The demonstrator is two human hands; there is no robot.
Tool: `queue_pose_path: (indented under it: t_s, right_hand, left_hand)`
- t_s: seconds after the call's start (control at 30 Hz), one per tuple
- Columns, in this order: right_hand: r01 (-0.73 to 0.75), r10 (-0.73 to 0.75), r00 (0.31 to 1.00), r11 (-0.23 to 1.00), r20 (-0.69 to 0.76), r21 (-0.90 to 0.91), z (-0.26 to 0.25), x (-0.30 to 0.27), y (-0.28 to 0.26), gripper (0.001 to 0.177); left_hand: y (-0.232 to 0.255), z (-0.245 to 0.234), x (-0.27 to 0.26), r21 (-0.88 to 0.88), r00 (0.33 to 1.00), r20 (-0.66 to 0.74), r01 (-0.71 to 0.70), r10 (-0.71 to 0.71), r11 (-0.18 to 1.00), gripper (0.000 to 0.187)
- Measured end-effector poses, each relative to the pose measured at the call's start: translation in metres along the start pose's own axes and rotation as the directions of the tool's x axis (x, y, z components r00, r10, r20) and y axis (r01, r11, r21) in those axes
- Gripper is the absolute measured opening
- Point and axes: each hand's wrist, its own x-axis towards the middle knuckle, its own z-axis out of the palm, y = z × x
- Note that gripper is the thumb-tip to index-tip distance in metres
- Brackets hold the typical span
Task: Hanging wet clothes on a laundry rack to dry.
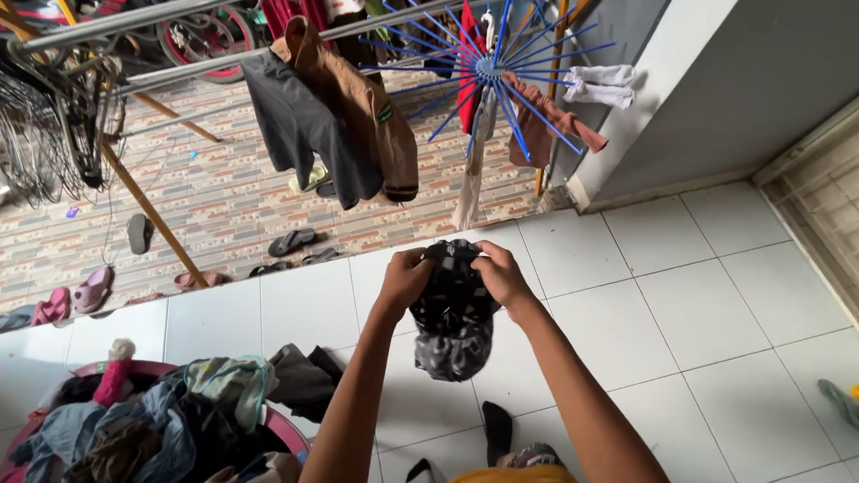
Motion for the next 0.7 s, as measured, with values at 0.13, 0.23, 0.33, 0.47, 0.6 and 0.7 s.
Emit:
queue_pose_path:
  t_s: [0.13, 0.23, 0.33, 0.47, 0.6, 0.7]
  right_hand:
    - [0.131, -0.156, 0.988, 0.835, 0.000, -0.535, -0.016, -0.014, -0.040, 0.041]
    - [0.024, 0.051, 0.993, 0.783, 0.102, -0.621, -0.034, -0.030, -0.067, 0.044]
    - [0.133, -0.006, 0.986, 0.639, 0.168, -0.758, -0.061, -0.009, -0.034, 0.041]
    - [-0.012, 0.021, 1.000, 0.922, 0.018, -0.387, -0.096, 0.029, 0.009, 0.025]
    - [-0.049, 0.051, 0.998, 0.998, 0.034, -0.036, -0.110, 0.055, 0.010, 0.026]
    - [0.047, -0.047, 0.998, 0.999, 0.038, -0.015, -0.112, 0.056, -0.006, 0.025]
  left_hand:
    - [0.002, 0.020, 0.012, -0.203, 1.000, -0.027, 0.010, -0.016, 0.979, 0.028]
    - [0.003, 0.036, 0.025, -0.371, 1.000, 0.023, 0.005, 0.004, 0.929, 0.029]
    - [0.022, 0.045, 0.031, -0.298, 0.996, 0.071, -0.028, 0.051, 0.954, 0.029]
    - [0.070, 0.057, 0.015, 0.000, 0.986, 0.167, 0.027, -0.027, 1.000, 0.032]
    - [0.031, 0.084, 0.051, 0.298, 0.983, 0.142, -0.157, 0.119, 0.941, 0.034]
    - [0.036, 0.093, 0.062, 0.089, 0.993, 0.108, 0.040, -0.049, 0.995, 0.032]
